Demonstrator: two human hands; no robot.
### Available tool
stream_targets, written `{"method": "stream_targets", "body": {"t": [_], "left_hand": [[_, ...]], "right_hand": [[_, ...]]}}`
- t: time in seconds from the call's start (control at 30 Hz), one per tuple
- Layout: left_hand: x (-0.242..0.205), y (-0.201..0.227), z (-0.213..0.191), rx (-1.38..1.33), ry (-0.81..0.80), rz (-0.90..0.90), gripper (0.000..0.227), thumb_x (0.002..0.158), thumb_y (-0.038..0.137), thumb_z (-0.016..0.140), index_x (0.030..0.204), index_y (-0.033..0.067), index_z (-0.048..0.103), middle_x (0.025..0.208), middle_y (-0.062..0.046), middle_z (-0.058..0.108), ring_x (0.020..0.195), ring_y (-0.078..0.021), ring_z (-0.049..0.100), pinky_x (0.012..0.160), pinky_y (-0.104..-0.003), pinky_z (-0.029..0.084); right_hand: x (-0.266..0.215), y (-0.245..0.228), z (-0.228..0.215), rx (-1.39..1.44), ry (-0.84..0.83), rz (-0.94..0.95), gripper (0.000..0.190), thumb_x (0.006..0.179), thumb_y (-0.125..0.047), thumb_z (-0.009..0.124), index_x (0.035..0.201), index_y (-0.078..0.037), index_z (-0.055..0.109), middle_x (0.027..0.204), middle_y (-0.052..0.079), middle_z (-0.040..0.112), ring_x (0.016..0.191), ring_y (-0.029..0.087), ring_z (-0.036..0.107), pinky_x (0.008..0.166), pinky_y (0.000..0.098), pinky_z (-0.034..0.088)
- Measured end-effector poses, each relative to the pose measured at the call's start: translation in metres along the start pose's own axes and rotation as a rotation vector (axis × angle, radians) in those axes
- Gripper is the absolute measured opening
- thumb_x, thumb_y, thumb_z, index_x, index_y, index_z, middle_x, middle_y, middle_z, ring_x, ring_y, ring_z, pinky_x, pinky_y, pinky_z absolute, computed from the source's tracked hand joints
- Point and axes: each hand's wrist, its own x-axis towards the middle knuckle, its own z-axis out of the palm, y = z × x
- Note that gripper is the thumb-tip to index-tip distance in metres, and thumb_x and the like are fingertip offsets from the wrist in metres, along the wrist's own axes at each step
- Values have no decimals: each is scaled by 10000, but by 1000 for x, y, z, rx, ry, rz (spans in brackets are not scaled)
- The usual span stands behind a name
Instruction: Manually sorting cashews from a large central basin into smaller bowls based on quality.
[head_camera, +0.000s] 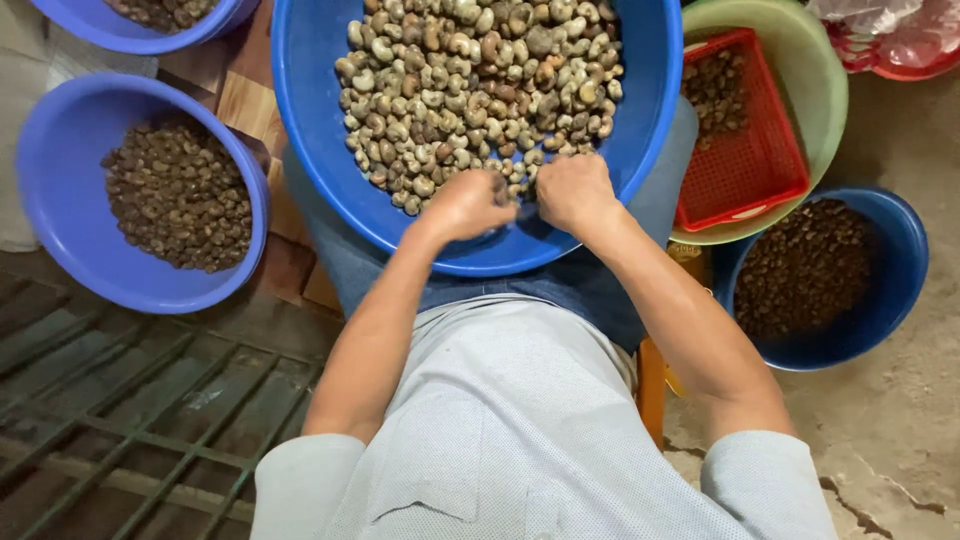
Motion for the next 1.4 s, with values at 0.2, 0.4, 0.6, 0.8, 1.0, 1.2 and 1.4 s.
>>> {"method": "stream_targets", "body": {"t": [0.2, 0.4, 0.6, 0.8, 1.0, 1.2, 1.4], "left_hand": [[-49, 27, -63, -1160, -92, 115, 262, 928, 266, 649, 923, 4, 662, 682, -218, 662, 471, -170, 595, 322, -209, 372], [-24, 25, -46, -916, 59, 46, 299, 1019, 234, 646, 836, 0, 678, 623, -147, 632, 399, -126, 521, 326, -237, 385], [32, -12, 42, 472, 296, 242, 122, 947, 171, 585, 959, 92, 678, 686, -134, 700, 654, -320, 738, 525, -441, 568], [48, -22, 72, 672, 397, 307, 72, 878, 94, 633, 810, 117, 634, 586, -75, 665, 570, -269, 700, 501, -377, 540], [40, -32, 68, 617, 442, 240, 69, 846, 158, 590, 851, 104, 633, 628, -89, 691, 635, -308, 737, 531, -490, 578], [-8, 11, -29, -330, -25, -78, 294, 913, 376, 680, 916, 86, 633, 737, -118, 690, 822, -336, 719, 761, -510, 566], [-25, 17, -49, -701, 58, -46, 210, 803, 42, 557, 958, 21, 698, 644, -105, 694, 472, -143, 568, 496, -282, 485]], "right_hand": [[-31, 3, -88, 1137, 2, -23, 346, 826, -293, 606, 996, -7, 699, 875, 266, 700, 910, 430, 688, 780, 560, 525], [-40, 17, -108, 1761, 90, -120, 346, 1047, -278, 559, 1136, 43, 655, 759, 95, 528, 854, 265, 687, 682, 401, 619], [-30, 19, -72, 1406, 237, 98, 416, 1135, -309, 581, 864, -3, 655, 666, 136, 593, 605, 193, 625, 454, 346, 566], [-25, 15, -54, 428, 235, 9, 340, 1086, -192, 562, 799, -26, 638, 580, 118, 576, 532, 320, 630, 436, 469, 497], [3, 10, 25, -37, 352, -15, 102, 848, -143, 613, 776, -125, 683, 585, 77, 624, 579, 304, 693, 446, 454, 499], [20, -3, 48, -95, 359, -75, 78, 793, -77, 632, 857, -115, 608, 614, 80, 660, 580, 315, 710, 449, 510, 514], [22, -8, 50, -74, 317, -83, 129, 799, -72, 655, 895, -76, 569, 614, 93, 653, 578, 339, 713, 435, 539, 514]]}}
